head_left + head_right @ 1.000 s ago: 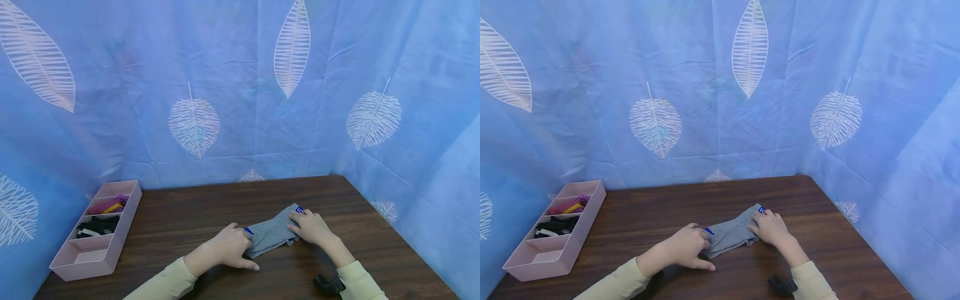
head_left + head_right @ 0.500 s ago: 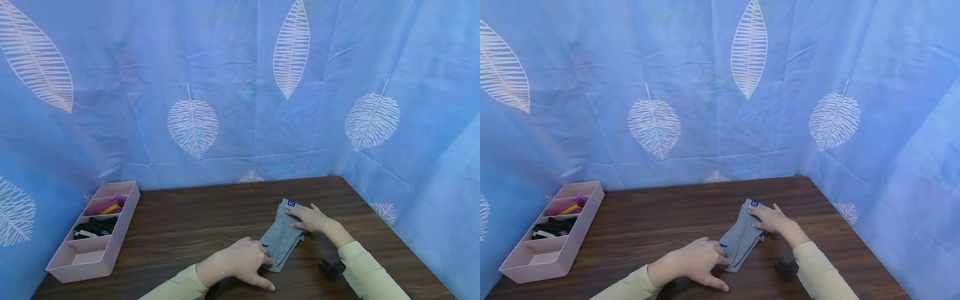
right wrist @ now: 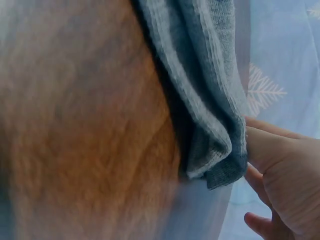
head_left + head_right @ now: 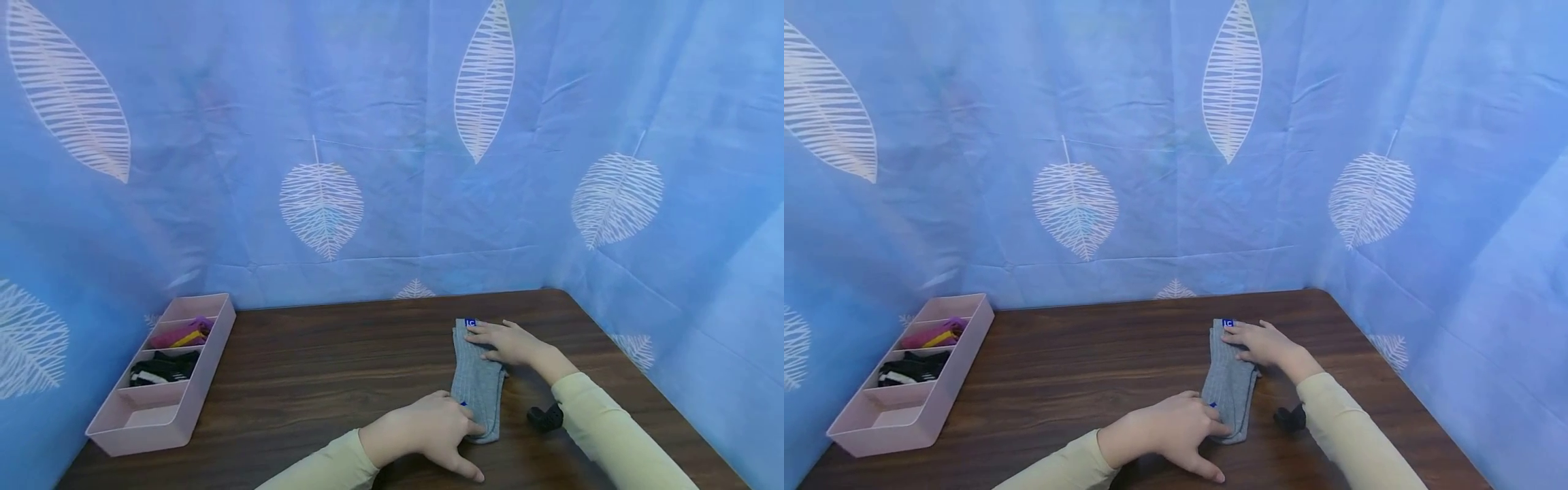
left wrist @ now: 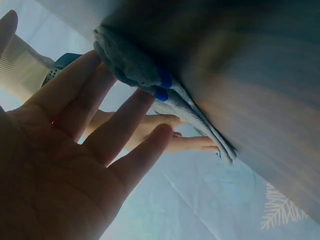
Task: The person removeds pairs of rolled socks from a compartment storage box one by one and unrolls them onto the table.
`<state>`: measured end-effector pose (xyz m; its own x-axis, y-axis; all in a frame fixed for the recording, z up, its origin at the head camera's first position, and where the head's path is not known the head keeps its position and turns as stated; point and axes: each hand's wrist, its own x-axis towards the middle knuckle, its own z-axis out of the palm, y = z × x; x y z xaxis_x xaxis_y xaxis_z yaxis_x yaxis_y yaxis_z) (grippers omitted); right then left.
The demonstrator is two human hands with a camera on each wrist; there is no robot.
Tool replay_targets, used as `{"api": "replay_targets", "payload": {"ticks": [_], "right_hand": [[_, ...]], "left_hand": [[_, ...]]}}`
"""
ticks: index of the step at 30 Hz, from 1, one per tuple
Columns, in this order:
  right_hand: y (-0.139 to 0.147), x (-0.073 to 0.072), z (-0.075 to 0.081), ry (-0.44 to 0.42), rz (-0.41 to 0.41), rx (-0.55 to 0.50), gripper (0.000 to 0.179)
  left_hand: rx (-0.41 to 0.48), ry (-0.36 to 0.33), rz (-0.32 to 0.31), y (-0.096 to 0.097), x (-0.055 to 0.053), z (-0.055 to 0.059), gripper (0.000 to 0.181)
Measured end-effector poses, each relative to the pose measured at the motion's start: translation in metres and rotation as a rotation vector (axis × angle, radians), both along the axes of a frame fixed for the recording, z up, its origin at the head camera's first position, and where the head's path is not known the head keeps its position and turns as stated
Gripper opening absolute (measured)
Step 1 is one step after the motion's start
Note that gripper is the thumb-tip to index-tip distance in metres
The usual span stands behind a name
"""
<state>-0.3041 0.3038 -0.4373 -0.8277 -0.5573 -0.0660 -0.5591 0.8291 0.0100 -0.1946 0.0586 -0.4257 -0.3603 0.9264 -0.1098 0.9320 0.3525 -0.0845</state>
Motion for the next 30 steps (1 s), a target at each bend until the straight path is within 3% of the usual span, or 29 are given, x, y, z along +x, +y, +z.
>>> {"api": "replay_targets", "payload": {"ticks": [7, 19, 30], "right_hand": [[0.014, -0.003, 0.001, 0.043, -0.016, 0.045, 0.056], [0.040, -0.008, 0.010, 0.128, -0.010, 0.058, 0.056], [0.078, -0.015, -0.002, 0.178, -0.059, 0.037, 0.055]], "left_hand": [[-0.030, -0.094, 0.063, 0.023, -0.001, -0.001, 0.061], [-0.022, -0.174, 0.143, 0.051, -0.010, 0.000, 0.060], [-0.099, -0.238, 0.254, 0.092, -0.017, -0.003, 0.057]]}}
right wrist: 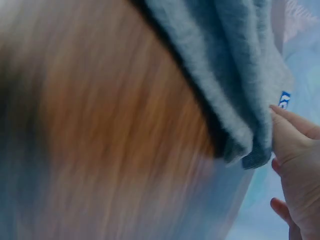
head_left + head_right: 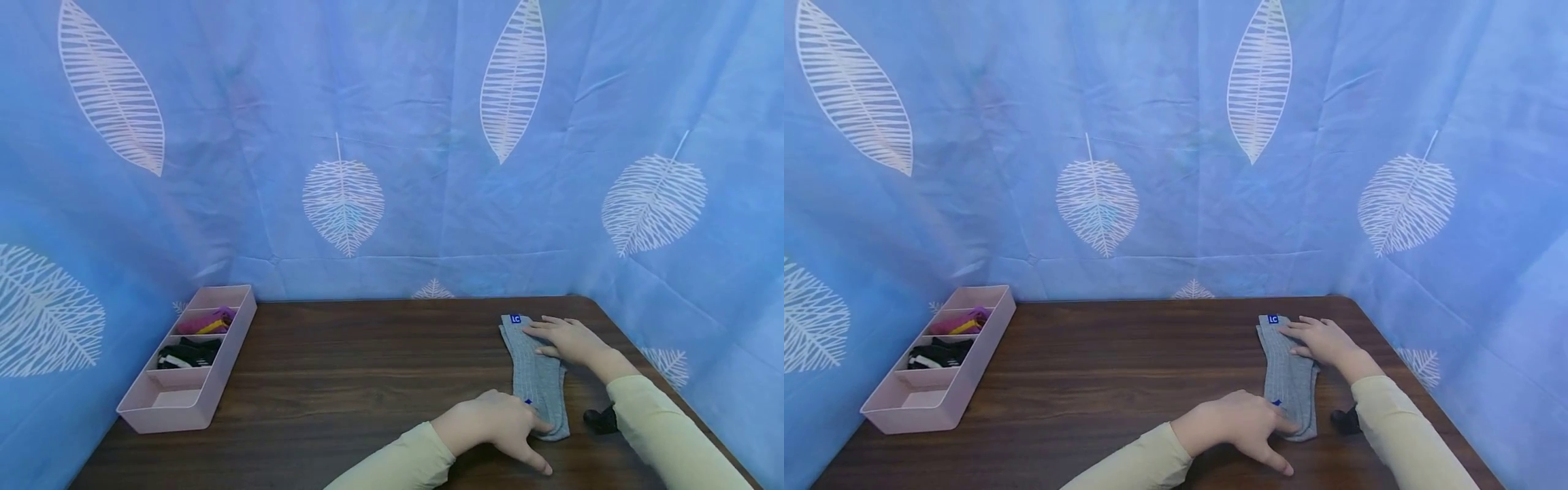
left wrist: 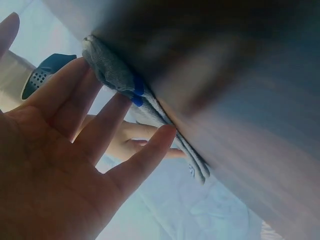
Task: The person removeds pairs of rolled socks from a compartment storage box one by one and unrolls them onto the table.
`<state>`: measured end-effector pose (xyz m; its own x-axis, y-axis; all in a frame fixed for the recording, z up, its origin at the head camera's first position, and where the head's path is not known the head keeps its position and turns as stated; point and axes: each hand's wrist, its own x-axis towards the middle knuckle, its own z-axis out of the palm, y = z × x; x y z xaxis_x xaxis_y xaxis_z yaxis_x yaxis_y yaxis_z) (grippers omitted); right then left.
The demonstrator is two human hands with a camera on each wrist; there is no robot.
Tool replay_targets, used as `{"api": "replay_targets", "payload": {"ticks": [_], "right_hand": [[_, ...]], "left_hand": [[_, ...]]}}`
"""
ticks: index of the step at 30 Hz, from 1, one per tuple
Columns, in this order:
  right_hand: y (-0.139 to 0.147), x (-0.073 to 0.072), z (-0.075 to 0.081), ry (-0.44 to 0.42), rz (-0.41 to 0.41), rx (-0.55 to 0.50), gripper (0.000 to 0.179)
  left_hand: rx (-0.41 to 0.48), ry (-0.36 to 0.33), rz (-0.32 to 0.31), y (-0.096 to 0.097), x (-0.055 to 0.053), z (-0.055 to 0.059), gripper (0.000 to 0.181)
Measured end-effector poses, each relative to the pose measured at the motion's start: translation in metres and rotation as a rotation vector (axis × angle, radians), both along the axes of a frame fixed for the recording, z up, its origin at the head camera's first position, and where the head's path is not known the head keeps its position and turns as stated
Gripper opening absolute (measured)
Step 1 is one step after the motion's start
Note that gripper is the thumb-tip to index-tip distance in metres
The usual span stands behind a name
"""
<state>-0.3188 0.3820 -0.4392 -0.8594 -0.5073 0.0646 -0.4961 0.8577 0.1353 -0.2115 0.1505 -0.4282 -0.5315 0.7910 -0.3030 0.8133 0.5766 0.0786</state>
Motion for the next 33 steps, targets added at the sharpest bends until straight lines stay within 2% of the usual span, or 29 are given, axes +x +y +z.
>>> {"api": "replay_targets", "payload": {"ticks": [7, 14, 23, 30, 33], "right_hand": [[0.031, -0.004, -0.001, 0.058, -0.016, 0.007, 0.052], [0.054, -0.009, 0.003, 0.046, -0.046, 0.051, 0.053], [0.076, -0.014, 0.005, -0.032, -0.145, 0.094, 0.059], [0.085, -0.017, 0.007, -0.035, -0.265, 0.160, 0.062], [0.086, -0.019, 0.004, -0.048, -0.276, 0.126, 0.064]], "left_hand": [[-0.072, -0.041, 0.055, 0.030, -0.003, 0.001, 0.061], [-0.124, -0.042, 0.048, 0.053, -0.006, -0.002, 0.063], [-0.159, -0.085, 0.068, 0.078, -0.012, -0.004, 0.063], [-0.203, -0.123, 0.041, 0.095, -0.017, -0.002, 0.069], [-0.236, -0.102, 0.027, 0.097, -0.018, -0.001, 0.071]]}}
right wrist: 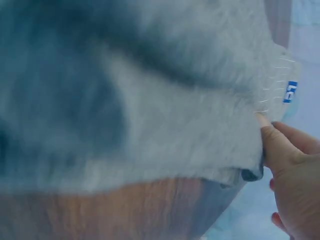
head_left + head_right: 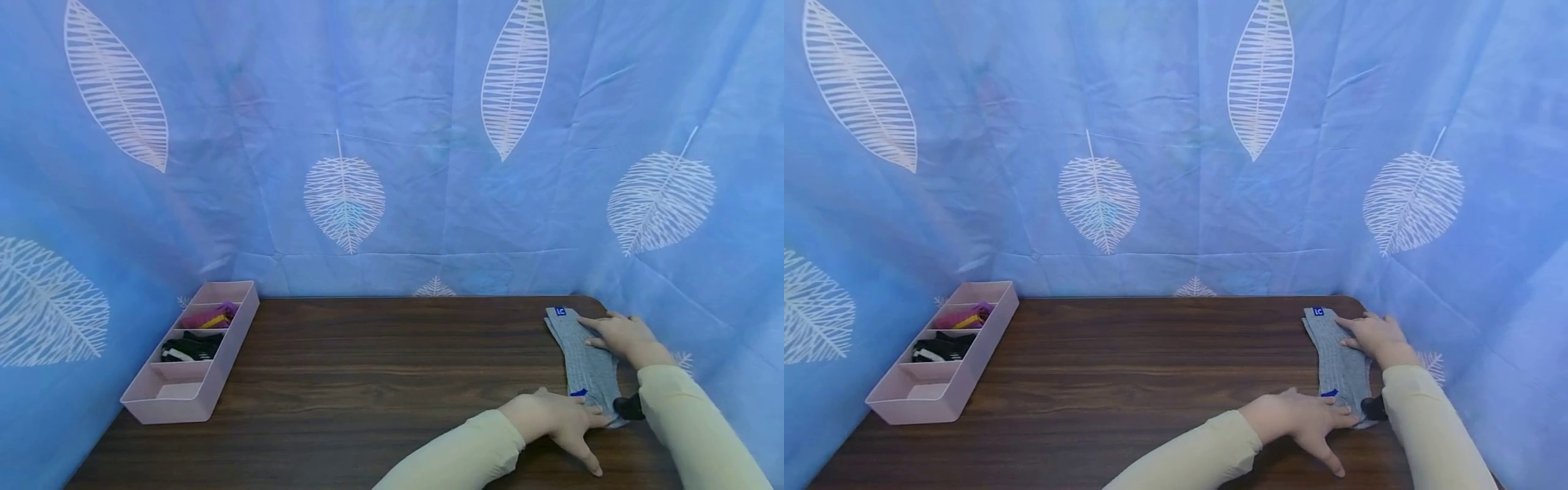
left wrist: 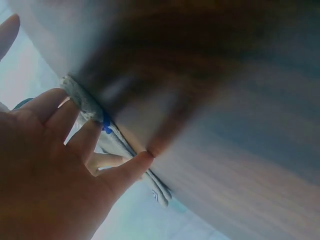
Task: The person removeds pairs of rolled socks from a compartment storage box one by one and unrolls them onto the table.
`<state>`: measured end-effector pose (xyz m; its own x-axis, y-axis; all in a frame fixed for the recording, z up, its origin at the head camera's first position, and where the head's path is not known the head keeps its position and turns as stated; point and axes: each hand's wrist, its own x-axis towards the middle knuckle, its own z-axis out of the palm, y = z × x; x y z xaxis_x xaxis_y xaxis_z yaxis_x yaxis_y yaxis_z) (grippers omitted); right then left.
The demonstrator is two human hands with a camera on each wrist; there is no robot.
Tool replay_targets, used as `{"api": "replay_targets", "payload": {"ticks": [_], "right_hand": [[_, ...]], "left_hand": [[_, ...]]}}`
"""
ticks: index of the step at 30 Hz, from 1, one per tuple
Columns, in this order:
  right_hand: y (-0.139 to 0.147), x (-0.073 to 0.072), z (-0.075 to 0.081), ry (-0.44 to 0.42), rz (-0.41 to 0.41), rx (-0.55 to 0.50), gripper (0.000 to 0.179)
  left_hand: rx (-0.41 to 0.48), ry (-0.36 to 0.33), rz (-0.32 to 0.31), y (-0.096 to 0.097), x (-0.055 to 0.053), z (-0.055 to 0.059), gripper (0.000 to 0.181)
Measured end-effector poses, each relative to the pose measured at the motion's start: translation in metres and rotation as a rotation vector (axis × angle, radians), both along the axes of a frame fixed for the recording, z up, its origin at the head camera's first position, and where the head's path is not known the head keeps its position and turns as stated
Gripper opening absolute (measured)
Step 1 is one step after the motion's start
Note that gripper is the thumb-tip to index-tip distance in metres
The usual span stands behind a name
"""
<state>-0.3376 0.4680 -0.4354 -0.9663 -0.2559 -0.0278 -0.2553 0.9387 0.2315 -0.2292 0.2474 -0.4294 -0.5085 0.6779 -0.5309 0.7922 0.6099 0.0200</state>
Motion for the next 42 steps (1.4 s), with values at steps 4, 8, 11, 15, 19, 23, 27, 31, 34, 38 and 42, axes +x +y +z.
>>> {"api": "replay_targets", "payload": {"ticks": [4, 8, 11, 15, 19, 23, 27, 31, 34, 38, 42], "right_hand": [[0.004, 0.002, -0.004, -0.017, -0.007, -0.121, 0.065], [0.007, 0.007, -0.007, -0.023, -0.011, -0.237, 0.065], [0.010, 0.008, -0.006, -0.017, -0.008, -0.282, 0.063], [0.007, 0.004, -0.001, -0.021, -0.001, -0.316, 0.058], [0.000, -0.001, 0.002, -0.042, -0.008, -0.346, 0.054], [-0.002, -0.004, -0.001, -0.057, -0.011, -0.380, 0.051], [-0.002, -0.005, -0.009, -0.073, -0.021, -0.413, 0.054], [-0.004, -0.004, -0.011, -0.118, -0.057, -0.458, 0.061], [-0.006, -0.002, -0.010, -0.146, -0.068, -0.503, 0.062], [-0.007, 0.000, -0.009, -0.153, -0.053, -0.544, 0.061], [-0.007, -0.001, -0.007, -0.141, -0.029, -0.546, 0.057]], "left_hand": [[-0.027, 0.047, -0.030, -0.001, 0.000, 0.000, 0.071], [-0.009, 0.082, -0.025, -0.010, 0.000, 0.002, 0.071], [0.012, 0.113, -0.022, -0.017, -0.002, 0.005, 0.072], [0.032, 0.136, -0.029, -0.026, -0.008, 0.007, 0.071], [0.043, 0.147, -0.046, -0.030, -0.010, 0.007, 0.066], [0.042, 0.160, -0.065, -0.027, -0.010, 0.004, 0.063], [0.051, 0.132, -0.070, -0.024, -0.011, 0.000, 0.064], [0.074, 0.103, -0.071, -0.024, -0.013, -0.002, 0.064], [0.101, 0.101, -0.071, -0.025, -0.014, -0.002, 0.065], [0.114, 0.128, -0.079, -0.025, -0.014, -0.001, 0.068], [0.086, 0.169, -0.097, -0.022, -0.011, -0.001, 0.069]]}}
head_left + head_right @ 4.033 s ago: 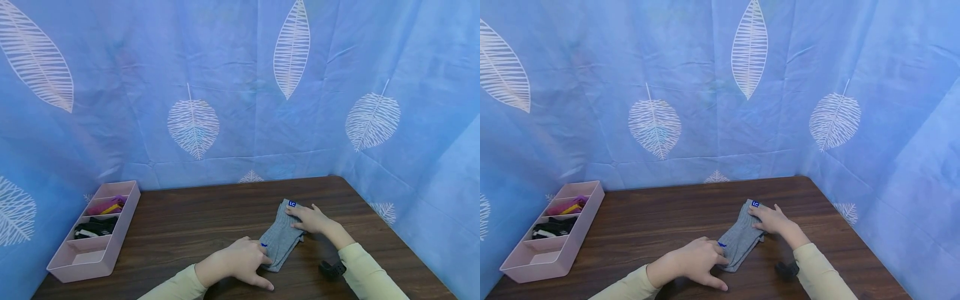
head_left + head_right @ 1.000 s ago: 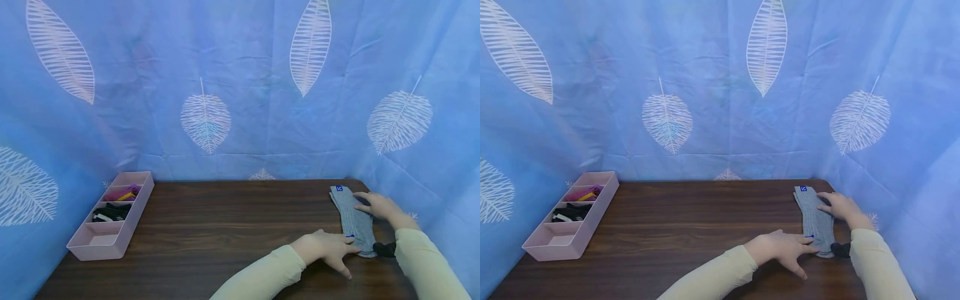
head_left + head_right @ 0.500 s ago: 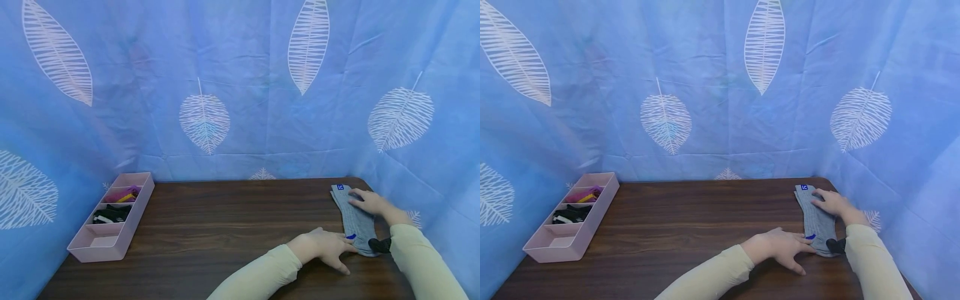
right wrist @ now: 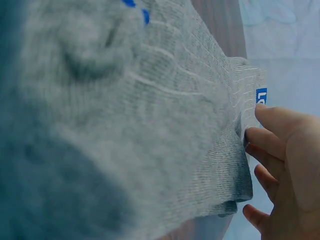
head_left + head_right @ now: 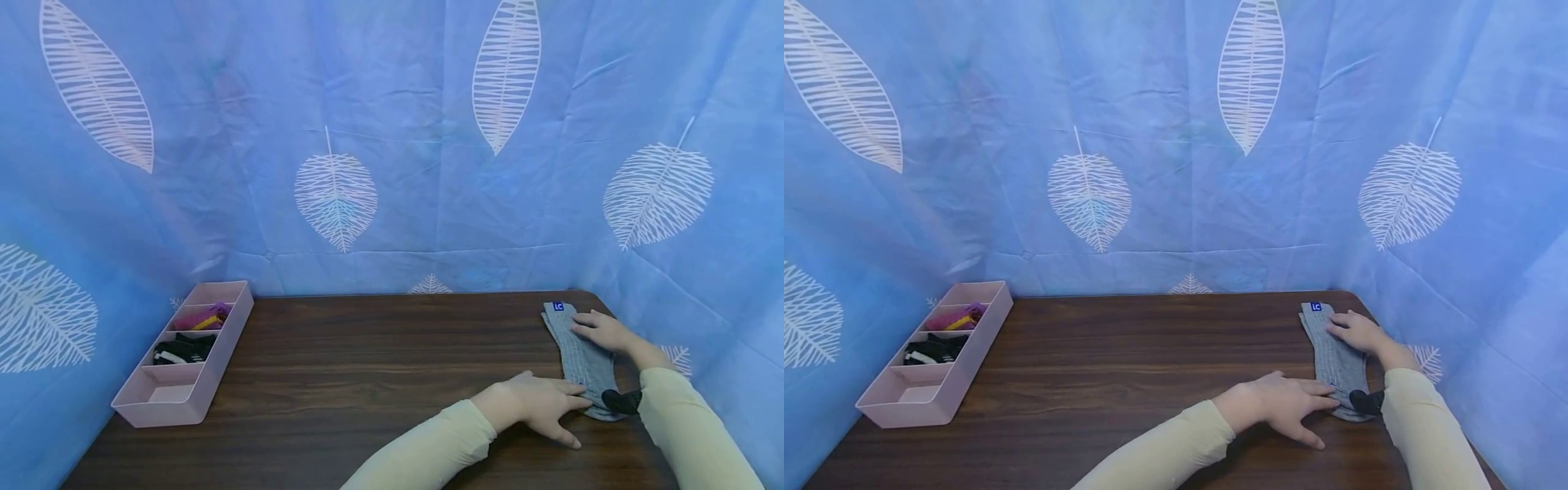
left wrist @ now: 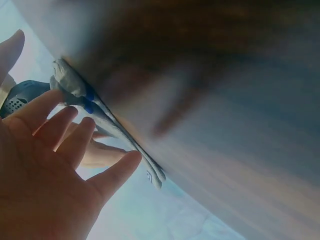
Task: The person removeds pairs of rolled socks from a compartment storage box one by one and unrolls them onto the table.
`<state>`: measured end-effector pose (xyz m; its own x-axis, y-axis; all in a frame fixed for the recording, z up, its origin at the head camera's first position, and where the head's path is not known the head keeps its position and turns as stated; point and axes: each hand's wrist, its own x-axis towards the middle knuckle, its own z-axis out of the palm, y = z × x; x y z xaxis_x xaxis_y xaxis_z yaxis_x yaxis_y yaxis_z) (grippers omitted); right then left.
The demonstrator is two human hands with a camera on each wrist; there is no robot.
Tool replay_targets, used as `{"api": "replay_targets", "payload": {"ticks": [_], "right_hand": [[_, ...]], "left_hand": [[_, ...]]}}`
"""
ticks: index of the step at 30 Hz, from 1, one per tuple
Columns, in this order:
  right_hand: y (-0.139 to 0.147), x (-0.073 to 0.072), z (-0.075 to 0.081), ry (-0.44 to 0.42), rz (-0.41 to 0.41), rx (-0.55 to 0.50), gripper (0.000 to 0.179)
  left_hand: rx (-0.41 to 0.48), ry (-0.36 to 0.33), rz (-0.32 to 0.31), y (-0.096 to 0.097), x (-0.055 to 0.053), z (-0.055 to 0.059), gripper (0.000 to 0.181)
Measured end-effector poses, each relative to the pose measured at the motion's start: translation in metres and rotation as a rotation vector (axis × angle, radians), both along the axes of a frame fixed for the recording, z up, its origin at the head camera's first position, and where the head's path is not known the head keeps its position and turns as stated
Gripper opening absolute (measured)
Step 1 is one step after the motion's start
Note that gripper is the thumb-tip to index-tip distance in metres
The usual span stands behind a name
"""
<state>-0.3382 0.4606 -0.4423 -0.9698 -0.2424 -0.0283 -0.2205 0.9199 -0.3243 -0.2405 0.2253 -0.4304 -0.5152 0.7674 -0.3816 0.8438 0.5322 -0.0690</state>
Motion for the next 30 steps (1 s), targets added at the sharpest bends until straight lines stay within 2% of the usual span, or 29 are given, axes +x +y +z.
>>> {"api": "replay_targets", "payload": {"ticks": [4, 11, 18, 23, 30], "right_hand": [[0.001, 0.002, 0.002, 0.035, 0.011, 0.021, 0.056], [0.005, 0.003, 0.011, 0.104, 0.028, 0.102, 0.059], [0.001, 0.004, 0.023, 0.152, 0.029, 0.145, 0.063], [-0.005, 0.002, 0.028, 0.198, 0.041, 0.163, 0.062], [-0.027, 0.005, 0.046, 0.181, 0.058, 0.167, 0.063]], "left_hand": [[-0.017, 0.025, -0.011, 0.002, 0.003, 0.001, 0.068], [0.024, 0.102, -0.034, -0.004, 0.005, 0.000, 0.074], [0.056, 0.120, -0.031, -0.014, 0.009, 0.005, 0.075], [0.075, 0.156, -0.022, -0.023, 0.013, 0.011, 0.077], [0.126, 0.183, -0.010, -0.046, 0.015, 0.018, 0.079]]}}
